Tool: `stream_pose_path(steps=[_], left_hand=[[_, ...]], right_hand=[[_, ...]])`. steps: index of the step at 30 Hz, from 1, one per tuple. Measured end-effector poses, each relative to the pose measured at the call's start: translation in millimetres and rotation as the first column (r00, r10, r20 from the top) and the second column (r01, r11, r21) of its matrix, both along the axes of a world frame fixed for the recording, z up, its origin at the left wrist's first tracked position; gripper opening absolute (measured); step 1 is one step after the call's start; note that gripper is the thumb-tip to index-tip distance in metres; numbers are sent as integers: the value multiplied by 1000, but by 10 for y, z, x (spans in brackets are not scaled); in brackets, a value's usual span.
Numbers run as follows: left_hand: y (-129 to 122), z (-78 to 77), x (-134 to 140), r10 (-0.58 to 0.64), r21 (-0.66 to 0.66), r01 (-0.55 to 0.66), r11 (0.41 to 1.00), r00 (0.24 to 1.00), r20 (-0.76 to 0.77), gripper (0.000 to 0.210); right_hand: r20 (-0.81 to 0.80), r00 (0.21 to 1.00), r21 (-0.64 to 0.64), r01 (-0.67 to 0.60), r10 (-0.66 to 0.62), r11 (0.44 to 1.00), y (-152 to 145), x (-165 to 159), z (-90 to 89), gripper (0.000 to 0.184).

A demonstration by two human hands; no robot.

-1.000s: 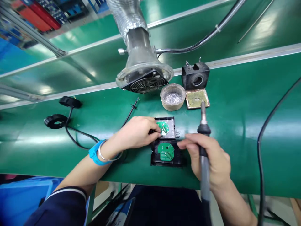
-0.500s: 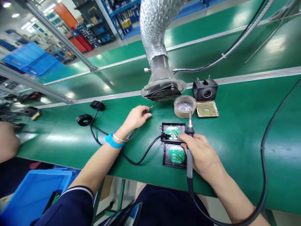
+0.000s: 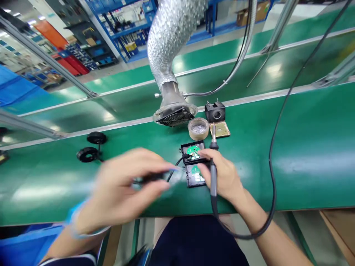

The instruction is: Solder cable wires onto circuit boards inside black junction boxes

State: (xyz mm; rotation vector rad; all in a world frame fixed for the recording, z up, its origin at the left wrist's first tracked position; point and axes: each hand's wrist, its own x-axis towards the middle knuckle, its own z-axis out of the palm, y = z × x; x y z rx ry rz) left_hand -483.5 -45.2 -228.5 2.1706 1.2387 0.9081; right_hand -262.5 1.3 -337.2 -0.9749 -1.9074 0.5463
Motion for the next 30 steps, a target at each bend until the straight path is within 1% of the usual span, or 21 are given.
stream_pose_path(steps=[2, 4, 6, 7, 9, 11, 12, 14, 15, 16, 17, 18, 19, 22, 24, 26, 27, 29, 30], left_hand=[[-20, -166, 167, -68, -103, 68, 992, 998, 3, 22], [-7, -352, 272, -46, -180, 49, 982, 999, 18, 21], [11, -490, 318, -3, -195, 8, 981, 1000, 26, 19], [17, -528, 323, 3, -194, 2, 981, 1000, 28, 18], [27, -543, 317, -3, -210, 12, 978, 999, 43, 17], [39, -512, 307, -17, -300, 44, 953, 995, 94, 25], [47, -496, 309, -17, -376, 73, 924, 989, 148, 31], [65, -483, 329, 17, -547, 161, 822, 952, 306, 39], [72, -488, 346, 58, -606, 201, 770, 923, 380, 40], [76, -499, 365, 104, -641, 228, 733, 894, 436, 37], [75, -514, 383, 145, -657, 236, 717, 870, 471, 34], [69, -528, 398, 177, -659, 225, 718, 856, 486, 32], [58, -540, 408, 200, -652, 199, 732, 851, 485, 30], [2, -561, 415, 227, -600, 105, 793, 863, 451, 26], [-43, -574, 419, 229, -531, 25, 847, 885, 406, 22], [-82, -599, 441, 241, -440, -55, 896, 894, 377, 17], [-98, -616, 458, 257, -402, -92, 911, 888, 381, 16], [-120, -650, 498, 307, -372, -147, 916, 856, 416, 15], [-128, -664, 516, 339, -388, -166, 907, 832, 438, 15]], right_hand=[[-196, 980, -141, -46, 17, 989, -186, -50, 102, 45], [-305, 952, -205, -84, 18, 975, -334, -92, 167, 44], [-351, 936, -226, -74, -10, 971, -415, -118, 196, 42], [-374, 927, -238, -62, -33, 969, -434, -125, 202, 41], [-422, 904, -271, -49, -73, 961, -447, -130, 204, 41], [-448, 889, -293, -43, -97, 955, -450, -130, 210, 41], [-454, 886, -296, -47, -97, 954, -453, -130, 217, 41], [-451, 889, -294, -59, -84, 954, -463, -135, 239, 41], [-444, 893, -291, -58, -81, 955, -469, -141, 254, 42], [-436, 896, -288, -52, -83, 956, -475, -149, 270, 42], [-430, 898, -284, -35, -95, 958, -480, -158, 288, 42], [-426, 898, -279, -13, -112, 960, -483, -169, 306, 42], [-428, 894, -277, 8, -131, 961, -485, -181, 323, 43], [-450, 878, -297, 27, -164, 955, -491, -214, 360, 45], [-444, 881, -302, 24, -163, 953, -503, -235, 365, 44], [-418, 891, -280, 59, -177, 958, -521, -266, 353, 43], [-412, 891, -265, 84, -191, 961, -531, -287, 339, 43], [-431, 876, -236, 122, -217, 964, -546, -345, 297, 44], [-454, 863, -220, 133, -222, 966, -550, -380, 270, 45]])
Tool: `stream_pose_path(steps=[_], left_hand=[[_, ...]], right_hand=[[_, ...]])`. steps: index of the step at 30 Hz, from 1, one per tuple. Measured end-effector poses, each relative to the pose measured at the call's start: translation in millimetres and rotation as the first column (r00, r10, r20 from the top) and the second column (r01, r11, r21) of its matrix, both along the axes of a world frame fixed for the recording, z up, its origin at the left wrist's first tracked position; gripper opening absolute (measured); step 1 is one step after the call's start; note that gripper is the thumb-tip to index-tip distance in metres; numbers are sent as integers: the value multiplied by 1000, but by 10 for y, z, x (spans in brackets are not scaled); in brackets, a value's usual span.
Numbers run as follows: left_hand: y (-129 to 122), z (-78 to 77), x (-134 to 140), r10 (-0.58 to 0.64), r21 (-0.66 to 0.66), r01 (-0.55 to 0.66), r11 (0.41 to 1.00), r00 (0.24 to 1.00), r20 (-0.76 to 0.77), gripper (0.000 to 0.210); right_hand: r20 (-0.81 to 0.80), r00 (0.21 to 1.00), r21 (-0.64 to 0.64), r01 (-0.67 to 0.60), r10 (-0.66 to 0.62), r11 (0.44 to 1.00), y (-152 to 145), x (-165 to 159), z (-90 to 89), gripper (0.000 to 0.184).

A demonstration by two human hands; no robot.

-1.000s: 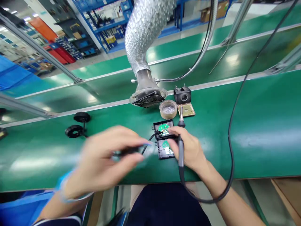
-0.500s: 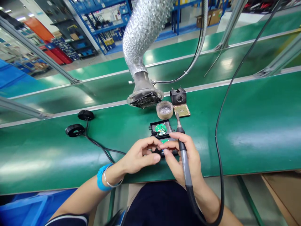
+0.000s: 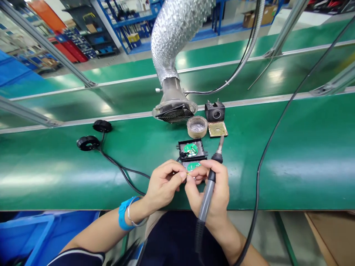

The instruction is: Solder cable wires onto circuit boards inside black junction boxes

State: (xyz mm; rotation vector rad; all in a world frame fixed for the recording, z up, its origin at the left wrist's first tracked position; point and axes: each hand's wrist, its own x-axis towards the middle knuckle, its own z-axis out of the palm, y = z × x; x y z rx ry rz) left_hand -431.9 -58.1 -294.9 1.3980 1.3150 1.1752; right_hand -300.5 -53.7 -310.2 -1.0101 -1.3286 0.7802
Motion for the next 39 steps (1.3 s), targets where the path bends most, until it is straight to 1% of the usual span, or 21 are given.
stream_pose_path(steps=[2, 5, 8, 11, 13, 15, 16, 18, 20, 22, 23, 26, 29, 30, 31, 32, 33, 34, 35, 37, 39], left_hand=[[-10, -19, 23, 50, -74, -44, 996, 995, 89, 17], [-9, -36, 22, 97, -222, -33, 974, 954, 283, 24], [16, -67, 5, 157, -322, -12, 947, 890, 428, 32], [69, -108, 11, 207, -390, 2, 921, 845, 493, 36], [113, -123, 22, 228, -408, 0, 913, 829, 511, 39], [154, -117, 17, 211, -409, 18, 912, 835, 508, 44], [169, -104, 5, 168, -401, 50, 915, 854, 492, 45], [185, -68, -38, 30, -364, 134, 922, 911, 412, 44], [184, -26, -91, -119, -313, 202, 928, 957, 263, 37], [183, 11, -138, -224, -293, 248, 924, 968, 112, 29], [189, 28, -156, -265, -299, 269, 916, 963, 53, 26], [238, 73, -194, -430, -334, 394, 857, 902, -39, 21], [274, 106, -218, -632, -354, 577, 736, 773, -52, 22], [264, 109, -221, -659, -356, 598, 718, 749, -72, 22], [240, 106, -222, -651, -344, 583, 736, 750, -121, 21], [203, 98, -219, -608, -319, 535, 782, 768, -201, 20], [156, 84, -213, -536, -271, 467, 841, 786, -309, 22], [105, 69, -206, -448, -205, 398, 894, 785, -429, 25], [56, 53, -198, -360, -134, 345, 929, 759, -543, 25], [-11, 32, -183, -216, -27, 288, 957, 649, -730, 20], [-18, 27, -168, -124, 16, 271, 962, 492, -862, 23]], right_hand=[[-44, 999, 57, 27, -24, 998, -2, -77, -62, 46], [-77, 995, 141, 73, -63, 987, 0, -188, -161, 49], [-73, 994, 120, 86, -77, 989, -3, -284, -255, 49], [-69, 993, 45, 99, -96, 994, -6, -366, -351, 44], [-70, 992, 14, 111, -110, 994, 1, -390, -401, 43], [-56, 994, 5, 99, -99, 995, 21, -364, -414, 41], [-51, 996, 9, 74, -74, 997, 36, -328, -399, 41], [-68, 998, 26, 13, -12, 1000, 75, -222, -327, 40], [-99, 994, 27, -46, 49, 999, 121, -103, -222, 40], [-87, 992, -3, -96, 95, 995, 163, -4, -127, 37], [-51, 991, -25, -125, 124, 992, 179, 34, -97, 35], [77, 972, -58, -216, 221, 975, 195, 119, -94, 30], [166, 937, -39, -304, 306, 952, 169, 204, -181, 27], [190, 932, -26, -308, 307, 951, 159, 234, -213, 27], [213, 932, -9, -297, 292, 955, 151, 264, -241, 27], [231, 936, 5, -274, 265, 962, 149, 292, -263, 27], [243, 942, 21, -245, 233, 969, 154, 316, -279, 27], [252, 947, 40, -215, 199, 976, 166, 338, -289, 28], [267, 949, 65, -192, 168, 979, 186, 357, -294, 29], [336, 936, 124, -149, 99, 981, 244, 395, -298, 33], [440, 897, 162, -123, 40, 979, 311, 437, -306, 34]])
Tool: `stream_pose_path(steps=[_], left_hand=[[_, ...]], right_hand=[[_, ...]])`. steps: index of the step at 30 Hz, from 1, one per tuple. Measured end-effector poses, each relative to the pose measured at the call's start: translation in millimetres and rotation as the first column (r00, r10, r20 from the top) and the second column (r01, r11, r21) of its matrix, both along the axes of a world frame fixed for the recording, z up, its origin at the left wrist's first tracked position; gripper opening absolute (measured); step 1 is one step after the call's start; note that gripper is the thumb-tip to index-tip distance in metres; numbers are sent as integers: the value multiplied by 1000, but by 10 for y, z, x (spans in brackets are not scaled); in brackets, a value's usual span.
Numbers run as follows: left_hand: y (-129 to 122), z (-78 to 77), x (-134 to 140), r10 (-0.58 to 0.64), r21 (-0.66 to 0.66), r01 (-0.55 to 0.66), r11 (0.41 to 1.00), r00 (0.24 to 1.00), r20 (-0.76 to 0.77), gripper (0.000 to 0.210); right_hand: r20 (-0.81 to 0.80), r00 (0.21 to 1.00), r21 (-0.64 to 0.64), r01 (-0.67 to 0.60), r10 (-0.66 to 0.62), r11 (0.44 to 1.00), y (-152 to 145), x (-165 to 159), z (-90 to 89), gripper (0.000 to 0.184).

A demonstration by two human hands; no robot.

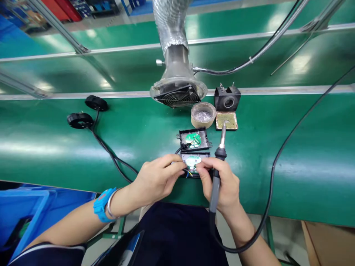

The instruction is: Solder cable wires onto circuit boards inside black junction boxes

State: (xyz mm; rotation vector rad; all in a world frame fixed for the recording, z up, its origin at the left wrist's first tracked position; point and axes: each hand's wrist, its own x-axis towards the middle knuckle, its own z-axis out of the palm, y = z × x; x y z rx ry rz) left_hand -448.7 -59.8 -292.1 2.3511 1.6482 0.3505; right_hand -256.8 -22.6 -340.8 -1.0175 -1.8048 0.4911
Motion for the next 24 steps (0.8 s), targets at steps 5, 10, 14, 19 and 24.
stream_pose_path(steps=[5, 10, 14, 19, 24], left_hand=[[136, -16, 48, -117, 2, 122, 993, 954, -275, 21], [225, -22, 51, -205, -24, 208, 978, 925, -320, 17], [282, 42, 23, -291, -40, 292, 955, 911, -291, 14], [339, 44, 22, -296, -69, 287, 955, 930, -218, 19], [327, -13, 81, -285, -31, 286, 958, 934, -214, 16]], right_hand=[[210, 974, -54, -78, 88, 995, 92, 75, -46, 32], [315, 941, -8, -128, 124, 992, 102, 36, -41, 28], [375, 923, 7, -95, 86, 995, 111, -28, -19, 23], [435, 901, 32, -30, 13, 999, 73, -95, -5, 18], [449, 893, 66, -14, -17, 998, 48, -100, 14, 13]])
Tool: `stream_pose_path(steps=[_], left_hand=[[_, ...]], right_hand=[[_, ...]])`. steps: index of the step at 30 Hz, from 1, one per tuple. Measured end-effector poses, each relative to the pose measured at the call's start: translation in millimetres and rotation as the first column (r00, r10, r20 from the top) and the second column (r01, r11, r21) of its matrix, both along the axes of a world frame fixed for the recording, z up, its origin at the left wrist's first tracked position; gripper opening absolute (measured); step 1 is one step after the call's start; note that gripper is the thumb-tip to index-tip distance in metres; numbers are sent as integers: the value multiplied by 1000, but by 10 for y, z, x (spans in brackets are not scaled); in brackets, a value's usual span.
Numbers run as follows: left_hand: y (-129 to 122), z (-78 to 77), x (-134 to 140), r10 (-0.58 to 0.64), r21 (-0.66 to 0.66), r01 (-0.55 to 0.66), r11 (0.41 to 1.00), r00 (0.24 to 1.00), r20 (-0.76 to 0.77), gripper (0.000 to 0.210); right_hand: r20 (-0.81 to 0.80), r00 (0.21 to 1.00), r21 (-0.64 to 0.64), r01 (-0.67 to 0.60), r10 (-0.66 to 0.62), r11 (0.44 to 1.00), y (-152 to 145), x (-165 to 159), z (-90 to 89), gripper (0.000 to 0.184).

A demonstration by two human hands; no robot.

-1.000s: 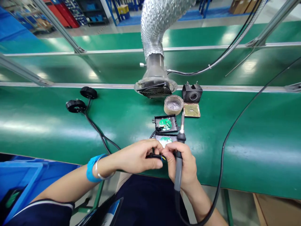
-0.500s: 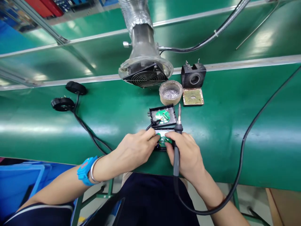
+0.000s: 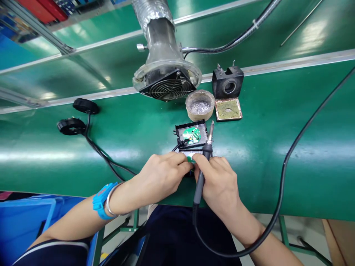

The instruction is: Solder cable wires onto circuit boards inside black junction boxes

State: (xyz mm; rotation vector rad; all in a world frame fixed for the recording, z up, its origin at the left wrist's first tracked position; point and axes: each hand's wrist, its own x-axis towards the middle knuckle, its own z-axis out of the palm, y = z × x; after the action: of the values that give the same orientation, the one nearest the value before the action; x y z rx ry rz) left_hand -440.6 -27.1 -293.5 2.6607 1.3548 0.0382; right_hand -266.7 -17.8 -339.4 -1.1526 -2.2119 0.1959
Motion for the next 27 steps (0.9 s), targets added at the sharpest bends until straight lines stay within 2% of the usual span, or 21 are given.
stream_pose_path(steps=[5, 11, 14, 19, 23, 27], left_hand=[[-42, -39, 50, 68, -29, -69, 997, 997, -36, 15], [-53, -7, 47, 98, -41, -102, 994, 992, -78, 15], [-46, 8, 40, 97, -35, -101, 994, 992, -82, 16], [-26, 61, 0, 157, 29, -155, 987, 986, -60, 15], [23, 57, -19, 126, -26, -128, 991, 990, -65, 14], [54, -3, -44, 120, -49, -120, 992, 993, -13, 12]], right_hand=[[-52, 996, -57, -73, 70, 996, 25, 98, -31, 21], [-144, 980, -110, -154, 138, 982, 53, 151, -27, 28], [-160, 982, -92, -120, 104, 989, 40, 164, 39, 28], [-182, 983, -67, 11, -23, 998, -34, 224, 128, 30], [-128, 992, -10, -8, 7, 1000, -42, 140, 80, 24], [-7, 1000, -77, 11, -12, 997, -3, -17, 3, 17]])
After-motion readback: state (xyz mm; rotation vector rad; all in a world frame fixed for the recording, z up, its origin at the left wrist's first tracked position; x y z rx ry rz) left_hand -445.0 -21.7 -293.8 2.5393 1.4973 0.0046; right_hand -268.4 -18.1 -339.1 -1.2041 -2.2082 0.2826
